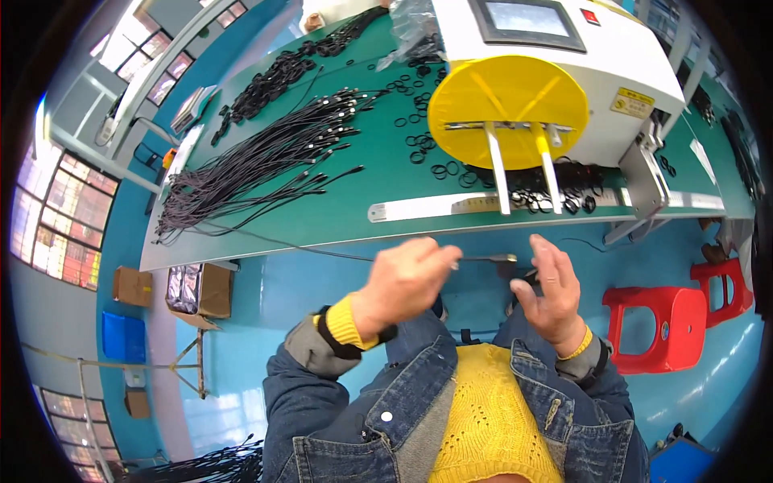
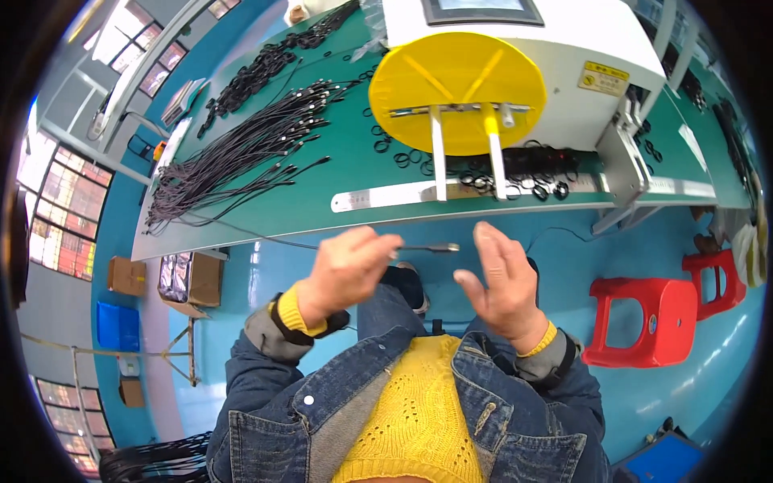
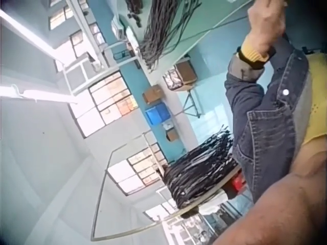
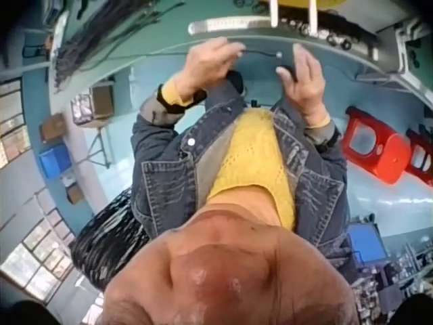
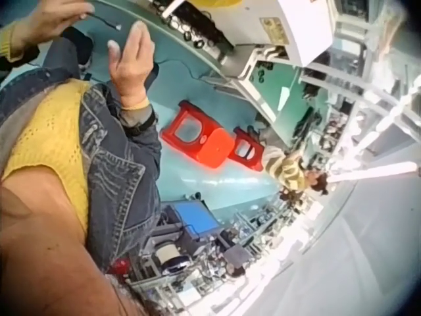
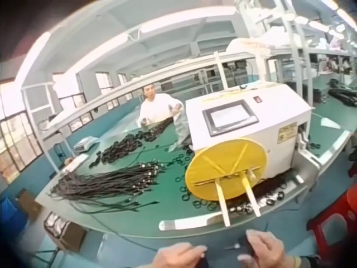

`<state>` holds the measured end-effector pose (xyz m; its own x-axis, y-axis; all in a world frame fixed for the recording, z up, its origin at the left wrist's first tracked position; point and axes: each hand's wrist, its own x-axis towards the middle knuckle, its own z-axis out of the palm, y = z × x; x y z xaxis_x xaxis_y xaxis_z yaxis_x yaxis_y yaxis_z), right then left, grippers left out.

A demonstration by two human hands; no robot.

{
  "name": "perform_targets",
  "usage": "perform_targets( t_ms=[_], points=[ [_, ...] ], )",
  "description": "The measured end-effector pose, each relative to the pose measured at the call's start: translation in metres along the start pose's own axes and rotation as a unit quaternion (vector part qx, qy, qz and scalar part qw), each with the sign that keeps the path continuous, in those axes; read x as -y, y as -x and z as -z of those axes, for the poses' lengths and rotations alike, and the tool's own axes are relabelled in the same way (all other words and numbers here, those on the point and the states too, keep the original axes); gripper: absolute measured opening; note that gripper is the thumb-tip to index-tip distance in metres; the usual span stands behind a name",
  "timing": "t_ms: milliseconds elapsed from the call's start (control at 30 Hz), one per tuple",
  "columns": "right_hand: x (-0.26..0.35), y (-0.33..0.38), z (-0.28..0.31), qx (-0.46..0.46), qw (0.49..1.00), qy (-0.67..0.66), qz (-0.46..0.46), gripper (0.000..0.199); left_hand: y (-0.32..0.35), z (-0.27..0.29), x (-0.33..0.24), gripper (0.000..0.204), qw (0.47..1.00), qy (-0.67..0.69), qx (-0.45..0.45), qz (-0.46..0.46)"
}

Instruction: The person picks up a cable, winds it around the spindles of a machine, and removes the coiled cable. They then secure the coil with a rubber band and place it on the table.

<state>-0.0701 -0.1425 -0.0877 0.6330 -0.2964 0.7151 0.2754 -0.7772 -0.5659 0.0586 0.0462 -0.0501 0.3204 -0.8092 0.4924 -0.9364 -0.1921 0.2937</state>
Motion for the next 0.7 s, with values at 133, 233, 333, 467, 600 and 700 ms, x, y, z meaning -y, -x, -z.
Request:
perform_targets(
  t_ms=[133, 233, 333, 467, 600, 700],
  points=[
    [-0.006, -0.009, 0.022, 0.05, 0.985, 0.098, 0.135, 0.035, -0.026, -0.014, -0.033, 0.017, 0.979, 0.189, 0.004, 0.07],
    [-0.011, -0.027, 0.038, 0.009, 0.976, 0.104, 0.19, 0.035, -0.052, 0.003, -0.064, 0.016, 0.978, 0.204, -0.022, 0.033],
    [-0.021, -0.053, 0.05, -0.078, 0.962, 0.196, 0.171, 0.03, -0.081, 0.008, -0.055, 0.013, 0.986, 0.134, -0.09, 0.033],
    [-0.058, -0.078, 0.018, -0.073, 0.964, 0.223, 0.124, 0.019, -0.105, -0.008, -0.001, 0.012, 0.977, 0.125, -0.141, 0.1],
    [-0.089, -0.093, -0.016, -0.072, 0.97, 0.227, 0.048, 0.011, -0.124, -0.026, 0.017, 0.011, 0.967, 0.153, -0.149, 0.141],
    [-0.091, -0.094, -0.02, -0.067, 0.97, 0.234, 0.023, 0.012, -0.124, -0.035, 0.025, 0.011, 0.958, 0.182, -0.16, 0.152]
  ],
)
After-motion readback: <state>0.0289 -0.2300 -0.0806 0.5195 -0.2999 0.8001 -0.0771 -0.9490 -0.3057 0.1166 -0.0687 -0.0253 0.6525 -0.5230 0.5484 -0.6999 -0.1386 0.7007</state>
